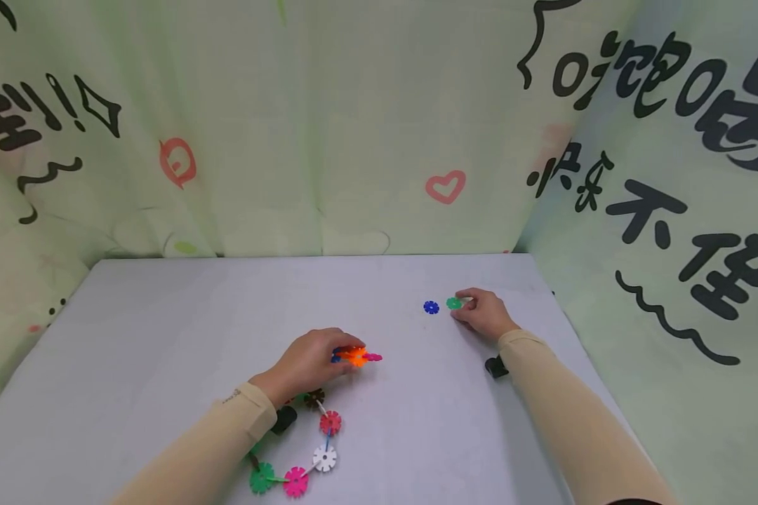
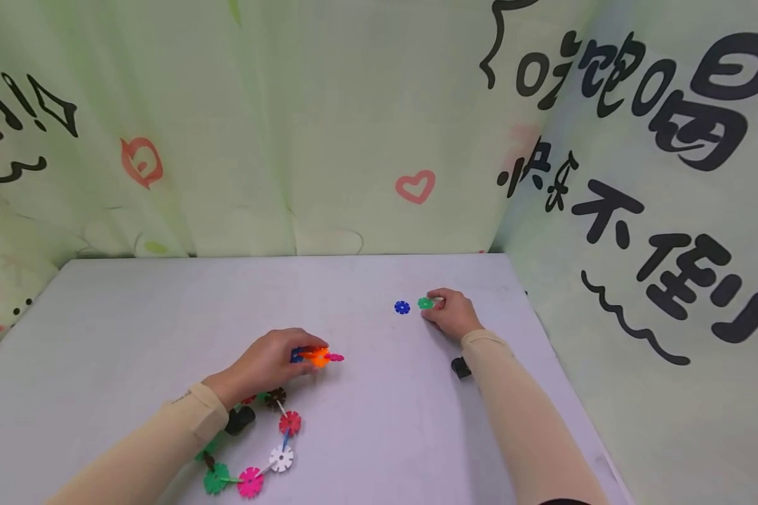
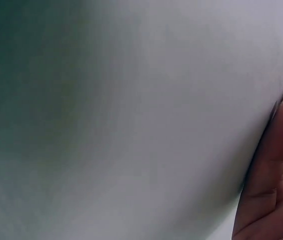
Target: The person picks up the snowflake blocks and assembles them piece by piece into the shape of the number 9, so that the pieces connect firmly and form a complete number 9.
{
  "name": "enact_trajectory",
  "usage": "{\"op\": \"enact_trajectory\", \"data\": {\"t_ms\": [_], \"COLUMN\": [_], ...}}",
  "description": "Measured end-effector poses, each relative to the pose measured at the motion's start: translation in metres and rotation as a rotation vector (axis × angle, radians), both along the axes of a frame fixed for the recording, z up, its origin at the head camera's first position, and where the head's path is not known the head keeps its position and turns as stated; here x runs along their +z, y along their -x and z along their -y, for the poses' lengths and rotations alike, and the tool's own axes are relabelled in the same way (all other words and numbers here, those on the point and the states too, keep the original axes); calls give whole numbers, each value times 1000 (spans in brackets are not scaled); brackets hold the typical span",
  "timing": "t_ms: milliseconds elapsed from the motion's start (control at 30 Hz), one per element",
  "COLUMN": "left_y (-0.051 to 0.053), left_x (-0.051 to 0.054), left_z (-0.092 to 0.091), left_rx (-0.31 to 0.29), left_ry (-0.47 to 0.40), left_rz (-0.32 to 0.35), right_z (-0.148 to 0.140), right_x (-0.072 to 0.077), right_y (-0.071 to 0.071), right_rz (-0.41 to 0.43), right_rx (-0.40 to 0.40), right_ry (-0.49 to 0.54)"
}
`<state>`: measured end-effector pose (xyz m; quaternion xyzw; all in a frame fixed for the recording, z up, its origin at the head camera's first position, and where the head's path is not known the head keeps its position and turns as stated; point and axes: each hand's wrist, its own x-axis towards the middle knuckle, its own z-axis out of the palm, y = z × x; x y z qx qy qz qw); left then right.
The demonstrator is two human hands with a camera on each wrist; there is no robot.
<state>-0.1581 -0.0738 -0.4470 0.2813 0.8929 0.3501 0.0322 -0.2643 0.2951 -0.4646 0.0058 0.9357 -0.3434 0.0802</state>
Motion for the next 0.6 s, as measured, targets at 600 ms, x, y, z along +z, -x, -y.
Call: {"op": "enact_trajectory", "data": {"t_ms": [600], "left_y": [-1], "left_x": [1], "left_z": [-2], "left_rx": [9], "left_ry": [3], "left_rz": [11], "right_z": [7], "right_x": [4], "right_y": [-13], "right_rz": [-7], "right_rx": [-14], "right_ry": [24]}}
